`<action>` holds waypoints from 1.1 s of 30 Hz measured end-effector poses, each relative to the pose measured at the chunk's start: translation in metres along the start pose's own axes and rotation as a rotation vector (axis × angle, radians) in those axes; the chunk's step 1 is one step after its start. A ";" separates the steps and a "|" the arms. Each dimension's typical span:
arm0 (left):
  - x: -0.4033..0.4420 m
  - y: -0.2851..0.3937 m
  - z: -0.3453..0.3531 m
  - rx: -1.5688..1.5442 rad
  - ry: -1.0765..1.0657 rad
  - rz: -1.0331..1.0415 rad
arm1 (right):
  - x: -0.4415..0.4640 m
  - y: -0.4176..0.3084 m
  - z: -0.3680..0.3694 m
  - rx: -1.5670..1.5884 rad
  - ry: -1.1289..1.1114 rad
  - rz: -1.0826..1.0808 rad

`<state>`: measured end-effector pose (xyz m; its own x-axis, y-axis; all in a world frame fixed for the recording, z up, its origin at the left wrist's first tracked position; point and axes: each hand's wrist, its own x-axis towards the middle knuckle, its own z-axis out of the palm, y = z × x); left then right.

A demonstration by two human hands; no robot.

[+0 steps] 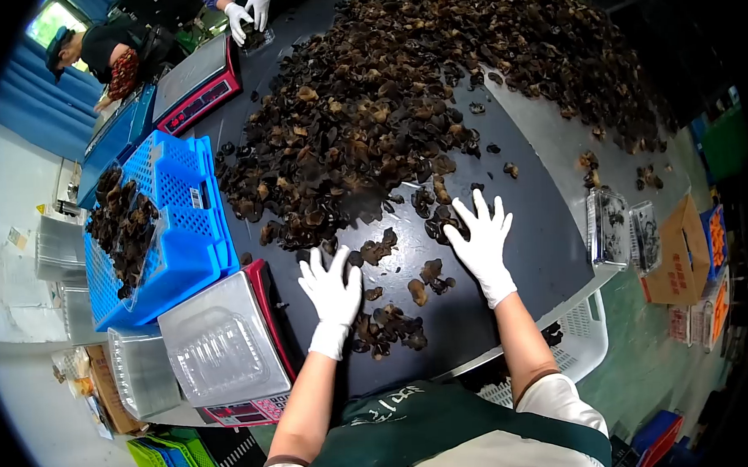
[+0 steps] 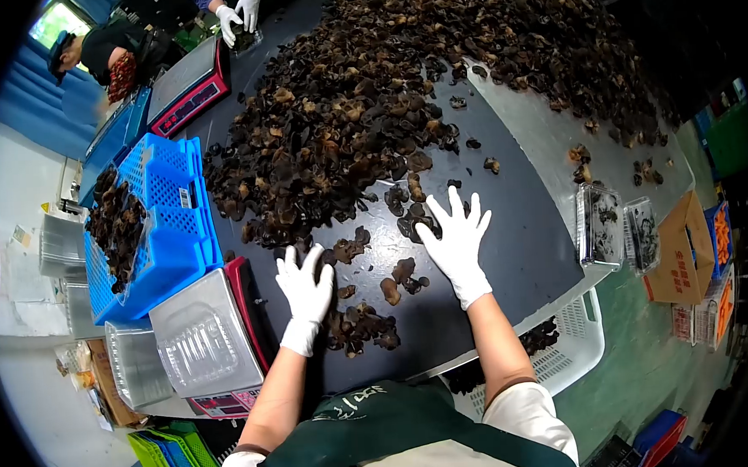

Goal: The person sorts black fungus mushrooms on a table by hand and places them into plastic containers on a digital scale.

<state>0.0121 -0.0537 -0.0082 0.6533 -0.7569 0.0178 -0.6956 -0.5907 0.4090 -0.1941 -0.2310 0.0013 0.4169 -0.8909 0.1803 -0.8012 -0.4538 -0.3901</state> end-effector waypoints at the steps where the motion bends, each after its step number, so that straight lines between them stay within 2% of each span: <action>1: -0.010 0.003 -0.003 -0.030 0.014 0.098 | -0.004 0.000 0.003 0.020 -0.021 -0.045; 3: -0.037 0.009 -0.012 -0.097 -0.039 0.200 | -0.024 -0.009 0.001 0.154 -0.026 -0.243; 5: -0.063 0.009 -0.020 -0.155 -0.130 0.309 | -0.045 -0.027 -0.013 0.207 -0.068 -0.534; 7: -0.083 0.011 -0.031 -0.139 -0.151 0.394 | -0.077 -0.036 -0.015 0.295 -0.310 -0.687; 9: -0.080 0.013 -0.043 -0.183 -0.051 0.437 | -0.094 -0.037 -0.018 0.375 -0.304 -0.789; 12: -0.040 0.015 -0.039 -0.355 0.137 0.318 | -0.072 -0.045 -0.018 0.511 -0.119 -0.663; 14: -0.007 0.012 -0.030 -0.382 0.157 0.176 | -0.037 -0.062 -0.028 0.515 -0.034 -0.546; 15: 0.010 0.009 -0.021 -0.382 0.237 0.177 | -0.023 -0.071 -0.014 0.552 0.112 -0.516; 16: 0.026 0.000 -0.014 -0.413 0.168 0.216 | -0.009 -0.073 -0.001 0.628 0.020 -0.486; 17: 0.039 -0.008 -0.007 -0.443 0.099 0.254 | 0.001 -0.078 0.011 0.537 0.113 -0.597; 19: 0.048 -0.012 0.003 -0.485 0.037 0.266 | 0.005 -0.083 0.040 0.343 -0.089 -0.645; 20: 0.048 -0.013 0.005 -0.415 0.042 0.275 | 0.005 -0.081 0.047 0.347 -0.089 -0.643; 22: 0.048 -0.016 0.005 -0.419 0.037 0.276 | 0.008 -0.082 0.048 0.376 -0.244 -0.631; 23: 0.047 -0.019 0.005 -0.426 0.033 0.274 | 0.008 -0.075 0.044 0.475 -0.245 -0.587; 25: 0.044 -0.019 0.001 -0.443 0.033 0.271 | 0.013 -0.068 -0.010 0.704 -0.411 -0.442; 29: 0.043 -0.018 0.005 -0.377 0.038 0.295 | 0.004 -0.010 -0.100 0.881 -1.327 -0.374; 31: 0.033 -0.008 0.005 -0.168 0.015 0.292 | -0.009 0.004 -0.111 0.771 -1.392 -0.367; 32: 0.026 -0.003 0.007 -0.163 0.013 0.330 | -0.014 0.001 -0.118 0.602 -1.351 -0.327; 33: 0.020 0.001 0.007 -0.156 0.012 0.369 | -0.023 0.000 -0.115 0.605 -1.303 -0.247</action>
<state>0.0223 -0.0715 -0.0136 0.3719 -0.9065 0.1998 -0.8309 -0.2291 0.5071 -0.2532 -0.2131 0.1012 0.8640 0.0038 -0.5034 -0.4904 -0.2197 -0.8434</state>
